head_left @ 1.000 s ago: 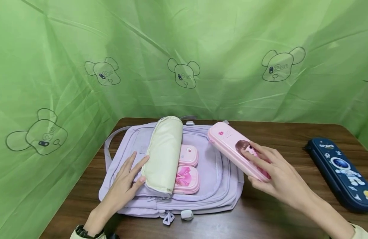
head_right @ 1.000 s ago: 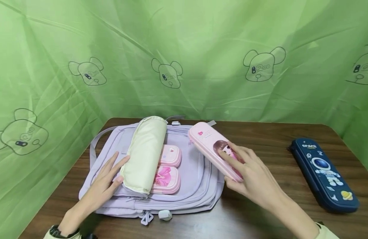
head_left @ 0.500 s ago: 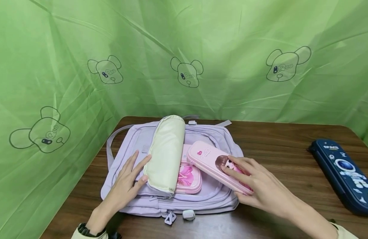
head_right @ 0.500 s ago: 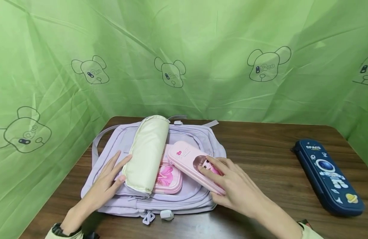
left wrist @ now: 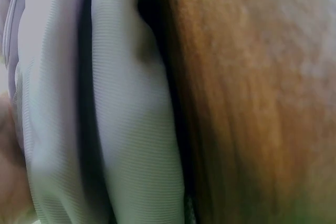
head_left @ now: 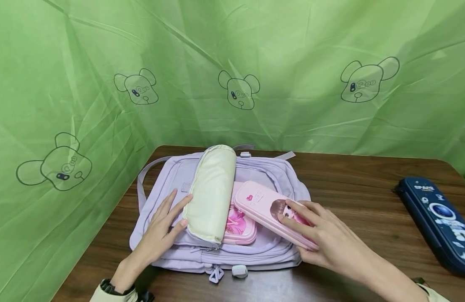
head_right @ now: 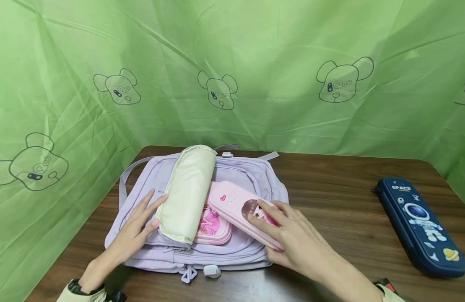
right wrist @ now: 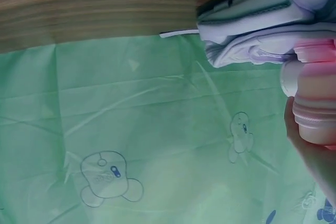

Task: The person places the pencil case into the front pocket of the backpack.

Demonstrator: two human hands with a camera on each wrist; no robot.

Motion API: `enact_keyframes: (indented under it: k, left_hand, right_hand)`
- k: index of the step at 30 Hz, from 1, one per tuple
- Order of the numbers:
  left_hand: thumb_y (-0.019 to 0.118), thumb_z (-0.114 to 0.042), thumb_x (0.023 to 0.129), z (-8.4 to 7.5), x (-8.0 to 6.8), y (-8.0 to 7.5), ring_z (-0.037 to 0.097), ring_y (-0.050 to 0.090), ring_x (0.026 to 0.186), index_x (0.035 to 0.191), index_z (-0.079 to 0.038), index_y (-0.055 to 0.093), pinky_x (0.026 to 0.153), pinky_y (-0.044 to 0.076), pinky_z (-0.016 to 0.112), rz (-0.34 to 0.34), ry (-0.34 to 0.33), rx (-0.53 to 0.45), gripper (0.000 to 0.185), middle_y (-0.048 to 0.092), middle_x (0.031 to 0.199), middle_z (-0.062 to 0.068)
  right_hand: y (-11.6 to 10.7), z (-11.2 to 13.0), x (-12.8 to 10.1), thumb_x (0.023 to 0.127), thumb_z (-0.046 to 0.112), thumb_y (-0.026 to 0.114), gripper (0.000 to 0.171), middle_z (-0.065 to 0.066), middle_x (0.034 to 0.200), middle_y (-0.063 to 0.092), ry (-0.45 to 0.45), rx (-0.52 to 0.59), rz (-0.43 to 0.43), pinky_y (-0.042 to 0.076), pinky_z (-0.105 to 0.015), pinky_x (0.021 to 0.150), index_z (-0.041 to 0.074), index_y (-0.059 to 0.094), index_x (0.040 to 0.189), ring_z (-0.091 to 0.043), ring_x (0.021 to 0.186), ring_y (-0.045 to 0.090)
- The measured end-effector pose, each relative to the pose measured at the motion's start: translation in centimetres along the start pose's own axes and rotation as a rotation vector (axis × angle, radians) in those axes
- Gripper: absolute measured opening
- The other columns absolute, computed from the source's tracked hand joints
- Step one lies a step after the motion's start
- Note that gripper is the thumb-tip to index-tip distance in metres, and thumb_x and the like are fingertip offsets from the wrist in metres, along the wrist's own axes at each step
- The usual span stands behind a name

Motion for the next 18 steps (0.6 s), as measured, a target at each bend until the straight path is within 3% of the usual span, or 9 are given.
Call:
enact_keyframes:
  k: [11,18]
  left_hand:
    - [0.054,-0.021,0.093,-0.2,0.3,-0.4,0.040,0.020,0.134,0.141,-0.030,0.042,0.095,0.018,0.070,-0.030,-0.009,-0.080,0.050,0.021,0.151,0.015]
    - [0.058,-0.027,0.092,-0.2,0.8,-0.5,0.038,0.022,0.134,0.136,-0.035,0.048,0.095,0.020,0.068,-0.046,-0.089,-0.129,0.045,0.025,0.149,0.014]
  right_hand:
    - [-0.1,1.3,0.2,0.054,0.019,0.076,0.084,-0.007,0.138,0.045,-0.065,-0.029,0.038,0.040,-0.053,0.087,0.025,0.053,0.134,-0.033,0.115,0.043]
    - [-0.3,1.7,0.3,0.051,0.020,0.077,0.083,-0.006,0.136,0.047,-0.058,-0.032,0.067,0.038,-0.050,0.089,0.025,0.055,0.132,-0.033,0.116,0.043]
Point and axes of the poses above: each hand's wrist, its own x-axis towards the middle knuckle, its own y-axis out of the palm, z = x × y, the point moved 7 cm from there along x, towards the middle knuckle
